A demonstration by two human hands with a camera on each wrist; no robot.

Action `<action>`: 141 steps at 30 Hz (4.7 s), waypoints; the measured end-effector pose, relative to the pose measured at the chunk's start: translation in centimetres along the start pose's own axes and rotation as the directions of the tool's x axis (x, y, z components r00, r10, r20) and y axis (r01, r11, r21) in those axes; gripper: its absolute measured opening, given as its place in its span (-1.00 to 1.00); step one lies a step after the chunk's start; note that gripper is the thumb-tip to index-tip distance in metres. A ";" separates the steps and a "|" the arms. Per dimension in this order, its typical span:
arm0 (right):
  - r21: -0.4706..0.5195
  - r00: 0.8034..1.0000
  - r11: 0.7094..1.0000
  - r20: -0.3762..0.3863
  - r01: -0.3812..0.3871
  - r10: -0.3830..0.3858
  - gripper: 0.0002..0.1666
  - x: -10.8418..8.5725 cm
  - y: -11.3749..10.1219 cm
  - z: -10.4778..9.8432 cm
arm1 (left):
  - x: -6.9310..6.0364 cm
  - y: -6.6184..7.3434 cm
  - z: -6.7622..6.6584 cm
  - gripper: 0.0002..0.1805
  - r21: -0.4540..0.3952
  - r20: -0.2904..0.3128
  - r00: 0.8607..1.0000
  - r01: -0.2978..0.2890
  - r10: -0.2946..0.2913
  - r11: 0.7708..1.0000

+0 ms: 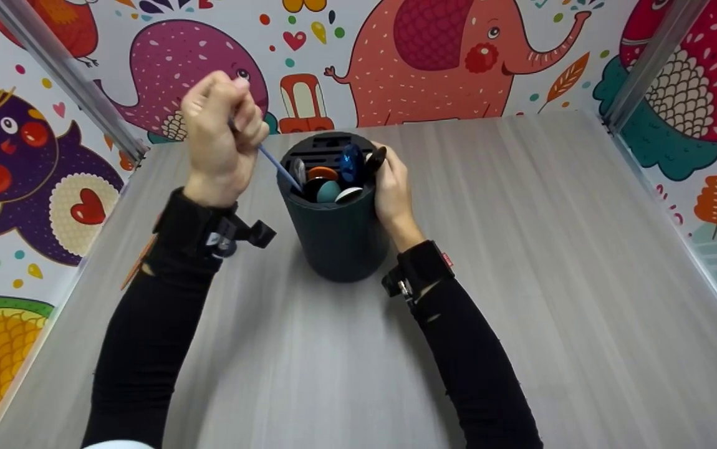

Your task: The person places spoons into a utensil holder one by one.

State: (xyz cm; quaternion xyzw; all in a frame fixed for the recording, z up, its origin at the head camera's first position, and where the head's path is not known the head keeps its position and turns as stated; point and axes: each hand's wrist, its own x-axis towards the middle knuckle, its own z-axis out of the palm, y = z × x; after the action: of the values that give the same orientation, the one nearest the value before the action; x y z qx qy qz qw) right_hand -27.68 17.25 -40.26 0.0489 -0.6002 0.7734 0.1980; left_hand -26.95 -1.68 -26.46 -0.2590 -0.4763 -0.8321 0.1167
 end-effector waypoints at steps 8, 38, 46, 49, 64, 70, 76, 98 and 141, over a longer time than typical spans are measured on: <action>-0.013 1.000 1.000 -0.001 -0.008 0.008 -0.50 0.0 0.1 0.0 | -0.4 -2.4 -0.6 -0.57 0.026 0.036 0.999 -0.004 0.003 1.000; -0.038 0.999 0.999 0.044 -0.017 0.019 -0.41 -0.1 0.1 -0.2 | -2.8 -6.5 -2.2 -0.56 0.575 0.052 0.996 0.026 -0.068 0.818; -0.028 1.000 0.999 0.000 -0.016 0.016 -0.45 -0.1 0.2 0.0 | -3.5 -7.3 -3.5 -0.63 0.760 0.138 0.990 -0.086 -0.030 0.644; -0.038 1.000 0.999 0.002 -0.002 0.002 -0.41 0.0 0.2 0.0 | -3.6 -7.3 -3.6 -0.63 0.815 0.206 0.978 -0.150 -0.037 0.560; -0.022 1.000 1.000 -0.005 0.010 -0.010 -0.45 0.0 0.3 0.1 | -4.0 -7.5 -3.9 -0.64 0.877 0.327 0.943 -0.276 -0.067 0.394; -0.017 1.000 0.999 0.009 0.028 -0.028 -0.38 -0.1 0.2 0.0 | -4.2 -7.3 -4.1 -0.62 0.847 0.317 0.948 -0.274 -0.020 0.455; -0.020 0.999 0.999 0.008 0.038 -0.038 -0.41 0.0 0.3 -0.1 | -4.5 -6.9 -4.9 -0.64 0.796 0.331 0.944 -0.292 0.023 0.530; -0.012 0.999 0.999 0.034 0.038 -0.037 -0.27 0.0 0.5 -0.3 | -6.0 -4.7 -12.5 -0.44 0.919 0.230 0.964 -0.170 -0.135 0.356; -0.019 1.000 1.000 0.016 0.023 -0.023 -0.35 0.0 0.4 -0.2 | -9.9 -7.7 -21.4 -0.36 0.919 -0.313 0.673 0.036 -0.670 -0.394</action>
State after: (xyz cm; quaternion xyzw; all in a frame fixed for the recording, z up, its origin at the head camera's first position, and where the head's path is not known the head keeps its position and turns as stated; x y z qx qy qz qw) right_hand -27.80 17.35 -40.71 0.0598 -0.6086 0.7649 0.2025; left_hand -28.85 -16.43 -46.32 -0.0522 -0.9887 -0.0485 -0.1316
